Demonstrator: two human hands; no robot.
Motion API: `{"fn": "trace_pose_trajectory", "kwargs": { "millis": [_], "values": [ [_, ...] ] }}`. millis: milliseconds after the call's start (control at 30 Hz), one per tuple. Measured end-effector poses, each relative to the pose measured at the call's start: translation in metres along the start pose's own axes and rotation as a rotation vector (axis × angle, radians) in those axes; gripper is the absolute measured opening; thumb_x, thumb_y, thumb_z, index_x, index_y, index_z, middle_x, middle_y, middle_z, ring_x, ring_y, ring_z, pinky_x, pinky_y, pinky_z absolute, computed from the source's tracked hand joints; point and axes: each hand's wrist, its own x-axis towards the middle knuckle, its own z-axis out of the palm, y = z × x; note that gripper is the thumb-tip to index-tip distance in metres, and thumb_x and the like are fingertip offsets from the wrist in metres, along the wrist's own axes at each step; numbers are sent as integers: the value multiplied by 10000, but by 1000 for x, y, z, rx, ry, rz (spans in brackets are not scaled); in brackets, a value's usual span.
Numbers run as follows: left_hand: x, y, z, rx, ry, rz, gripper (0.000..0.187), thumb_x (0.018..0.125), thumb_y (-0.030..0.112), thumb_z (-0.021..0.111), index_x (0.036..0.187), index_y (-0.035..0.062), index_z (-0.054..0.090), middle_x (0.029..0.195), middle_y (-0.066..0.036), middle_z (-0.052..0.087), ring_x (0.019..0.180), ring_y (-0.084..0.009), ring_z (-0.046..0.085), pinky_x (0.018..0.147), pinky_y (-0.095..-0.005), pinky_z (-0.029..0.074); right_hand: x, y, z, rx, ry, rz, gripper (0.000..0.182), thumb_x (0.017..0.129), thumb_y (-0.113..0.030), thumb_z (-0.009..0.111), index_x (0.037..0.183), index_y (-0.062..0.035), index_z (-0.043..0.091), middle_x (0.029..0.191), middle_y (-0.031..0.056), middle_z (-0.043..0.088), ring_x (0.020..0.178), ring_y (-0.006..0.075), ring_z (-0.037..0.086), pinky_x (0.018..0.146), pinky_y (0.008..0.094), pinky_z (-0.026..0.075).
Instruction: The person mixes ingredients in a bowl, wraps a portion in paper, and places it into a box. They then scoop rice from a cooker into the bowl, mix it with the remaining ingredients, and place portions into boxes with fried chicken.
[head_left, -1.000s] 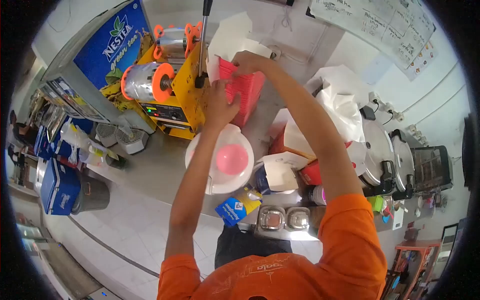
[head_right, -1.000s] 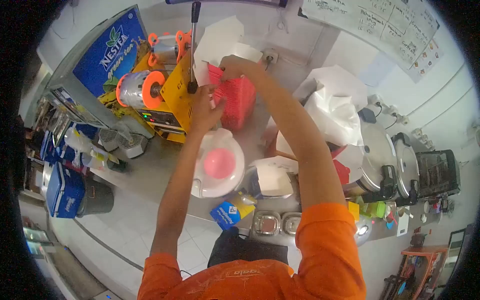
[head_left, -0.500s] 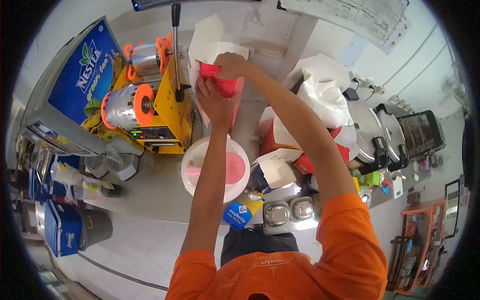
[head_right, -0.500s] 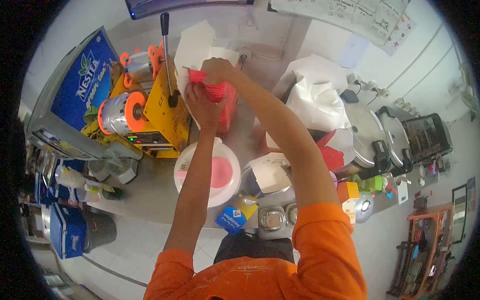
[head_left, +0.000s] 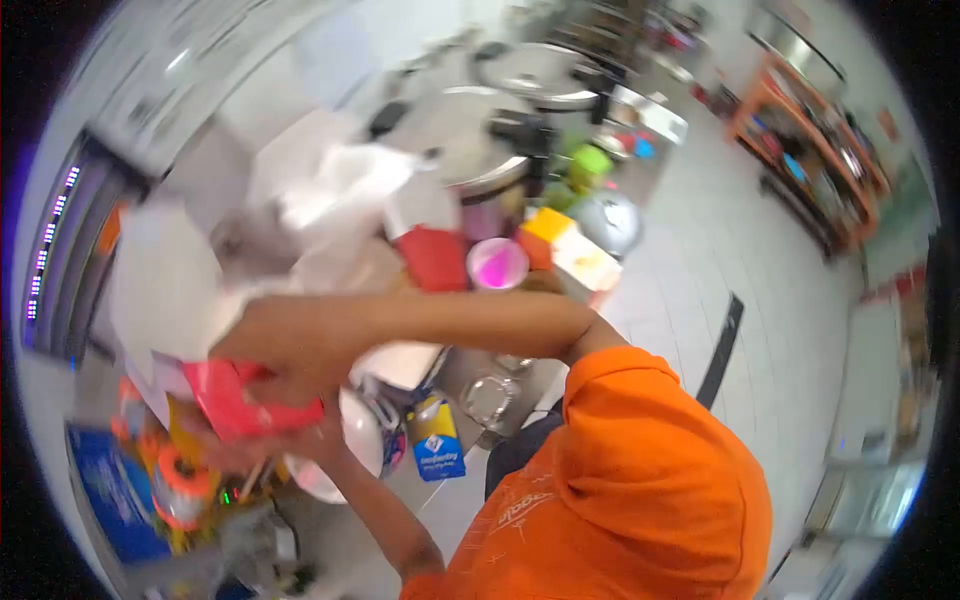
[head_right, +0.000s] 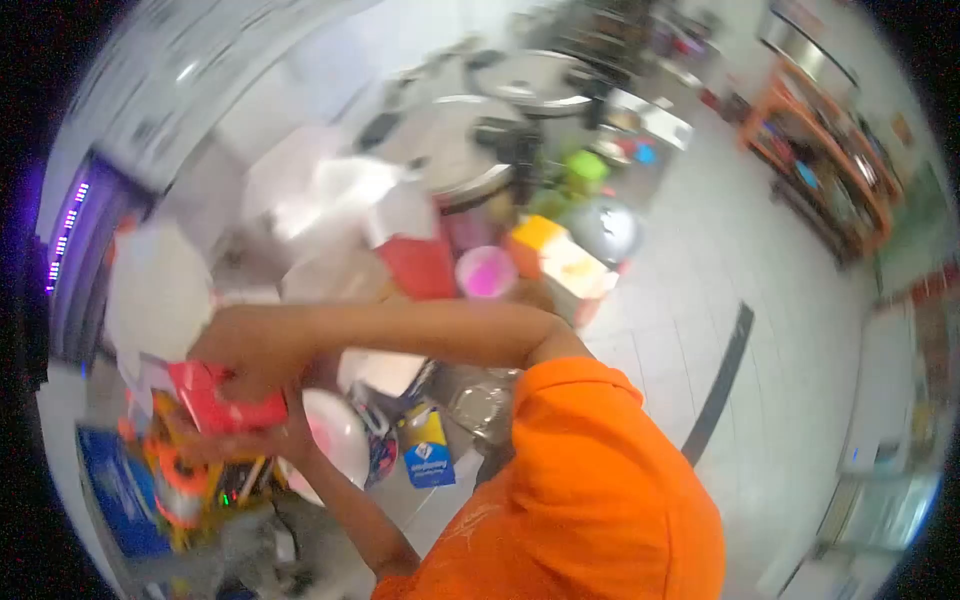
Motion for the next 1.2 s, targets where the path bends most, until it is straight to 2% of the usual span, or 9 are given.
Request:
{"fn": "trace_pose_trajectory", "kwargs": {
  "millis": [100,133,267,333,533,700,900,1033,1200],
  "values": [
    [0,120,14,-249,-89,-68,1022,656,490,830,1431,95,293,1410,-202,329,1298,-391,352,1007,-584,360,-106,-48,-62,347,125,251,313,900,-274,577,1053,-6,523,744,188,615,700,327,615,637,444,461],
    [-6,154,22,-300,-156,-133,992,651,501,822,1403,90,323,1366,-198,358,1285,-390,362,996,-585,357,-138,-68,-94,385,14,436,416,1000,-366,464,1210,-7,475,934,190,643,892,305,642,770,394,488],
    [-43,295,74,-446,-327,-69,950,626,498,831,1349,82,376,1308,-186,387,1260,-412,361,985,-581,352,-298,-93,-151,331,386,493,408,1016,-388,413,1188,-24,475,1013,204,601,932,309,594,813,413,450],
    [-72,366,114,-760,-434,-28,970,624,522,830,1354,69,380,1329,-194,372,1246,-418,357,992,-569,347,-378,-119,-196,341,472,763,516,1039,-411,348,1353,-10,424,1244,134,552,1190,176,506,1002,295,394],
    [-121,566,190,-1105,-858,-104,1109,573,504,861,1414,22,323,1357,-227,356,1250,-407,360,1022,-535,334,-579,-165,-296,95,964,946,319,1025,-247,449,1158,15,572,958,55,636,884,92,560,792,262,475],
    [-148,650,248,-1194,-1013,-1,1149,550,449,892,1421,-10,301,1334,-246,352,1225,-411,391,1001,-515,377,-679,-159,-334,108,1329,976,273,1012,-203,481,1083,31,602,891,29,628,832,66,552,736,247,470],
    [-207,718,353,-1202,-1159,-101,1167,541,508,872,1415,-27,311,1342,-236,383,1253,-407,380,1020,-520,355,-782,-109,-409,-50,1249,1175,261,997,-205,523,1062,23,631,840,3,635,775,54,550,690,237,472],
    [-239,770,459,-1215,-1144,-185,1147,588,520,838,1421,-48,291,1355,-235,368,1258,-393,382,1030,-504,347,-880,-78,-505,-217,1620,1217,300,990,-260,544,1066,15,636,839,-16,623,731,33,528,648,211,445],
    [-265,839,626,-1250,-1090,-771,858,798,347,699,1433,-42,273,1407,-180,335,1287,-303,383,1083,-409,304,-950,-27,-660,-394,1610,1310,312,988,-274,528,1007,18,638,809,10,637,738,48,538,655,240,452]
  ]
}}
